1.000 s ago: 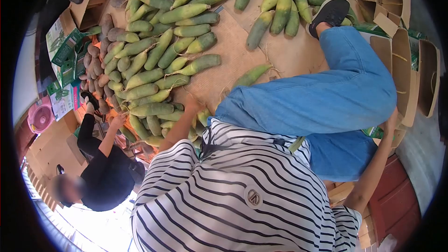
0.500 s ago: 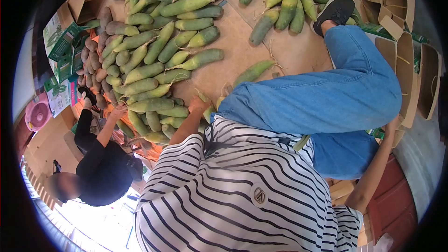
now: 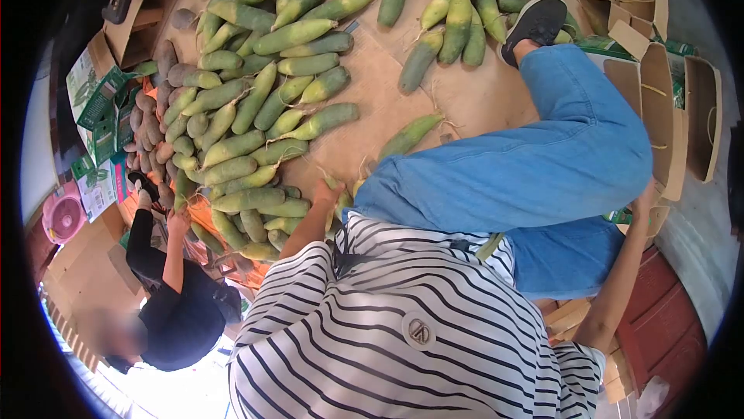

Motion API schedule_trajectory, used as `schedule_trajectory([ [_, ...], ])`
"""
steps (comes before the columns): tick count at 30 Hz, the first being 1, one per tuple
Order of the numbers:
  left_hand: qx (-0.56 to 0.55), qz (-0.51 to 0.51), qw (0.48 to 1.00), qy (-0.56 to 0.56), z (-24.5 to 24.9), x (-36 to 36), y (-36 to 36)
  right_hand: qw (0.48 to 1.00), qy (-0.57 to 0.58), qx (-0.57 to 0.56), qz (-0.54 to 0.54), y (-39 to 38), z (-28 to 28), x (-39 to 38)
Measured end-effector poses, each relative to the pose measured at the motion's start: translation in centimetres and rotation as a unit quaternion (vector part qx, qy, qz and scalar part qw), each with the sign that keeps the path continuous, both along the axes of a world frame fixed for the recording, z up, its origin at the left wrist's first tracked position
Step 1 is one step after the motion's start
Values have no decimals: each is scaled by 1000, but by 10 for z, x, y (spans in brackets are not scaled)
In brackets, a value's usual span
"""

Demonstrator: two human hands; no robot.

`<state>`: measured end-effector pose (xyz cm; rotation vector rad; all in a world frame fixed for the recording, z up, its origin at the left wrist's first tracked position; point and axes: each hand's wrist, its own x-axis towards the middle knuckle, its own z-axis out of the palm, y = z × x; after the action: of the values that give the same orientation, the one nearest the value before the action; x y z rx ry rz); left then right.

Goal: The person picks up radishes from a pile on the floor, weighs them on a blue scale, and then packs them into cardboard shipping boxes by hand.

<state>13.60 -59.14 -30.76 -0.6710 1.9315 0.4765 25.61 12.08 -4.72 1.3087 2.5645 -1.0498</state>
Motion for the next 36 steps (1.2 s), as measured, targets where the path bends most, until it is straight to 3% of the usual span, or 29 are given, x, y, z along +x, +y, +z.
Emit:
schedule_trajectory([
  [3, 14, -90, 995, 33, 14, -8, 23, 997, 43, -62, -14, -1, 0, -1],
  [6, 62, -75, 994, 46, 25, -18, 26, 992, 61, -103, -44, 3, -2, -1],
  [8, 105, -148, 978, 101, 26, -39, 34, 994, 66, -77, -26, 3, -5, -1],
  [9, 124, -184, 966, 129, 27, -55, 39, 995, 70, -65, -16, 1, -8, -2],
  [11, 192, -291, 892, 288, 34, -92, 67, 999, 34, -31, -12, -14, 5, -17],
  [13, 195, -296, 901, 250, 65, -140, 120, 998, 37, -53, -26, -8, 1, -13],
  [15, 234, -302, 863, 331, 92, -182, 174, 986, 81, -131, -57, 17, -19, 8],
  [16, 244, -301, 852, 353, 110, -202, 200, 990, 71, -111, -49, 17, -19, 9],
  [18, 340, -136, 817, 445, 144, -238, 240, 996, 51, -73, -31, 9, -11, 3],
  [21, 447, 11, 740, 503, 187, -252, 251, 998, 58, -29, -24, 24, -24, 15],
  [23, 345, -129, 768, 524, 141, -243, 209, 989, 74, -115, -61, 13, -13, 2],
  [26, 232, -279, 880, 307, 62, -175, 114, 984, 64, -159, -42, 16, -14, 4],
  [27, 202, -380, 863, 264, 30, -137, 72, 985, 55, -159, -22, 19, -15, 7],
  [29, 69, -464, 881, 55, 35, -73, 32, 994, 37, -96, -36, 2, -5, -5],
  [30, 55, -519, 853, -15, 42, -49, 16, 997, 31, -62, -43, -4, 0, -11],
  [32, 1, -517, 851, -88, 50, -5, -7, 999, 24, -23, 15, 4, -7, -2],
  [33, -20, -561, 826, -60, 48, 9, -13, 999, 20, -4, 44, 8, -12, 4],
  [35, -60, -642, 764, -2, 40, 31, -21, 998, 37, -41, 2, 5, -8, -1],
  [36, -65, -630, 774, -13, 35, 36, -23, 997, 46, -60, -20, 2, -5, -4],
])
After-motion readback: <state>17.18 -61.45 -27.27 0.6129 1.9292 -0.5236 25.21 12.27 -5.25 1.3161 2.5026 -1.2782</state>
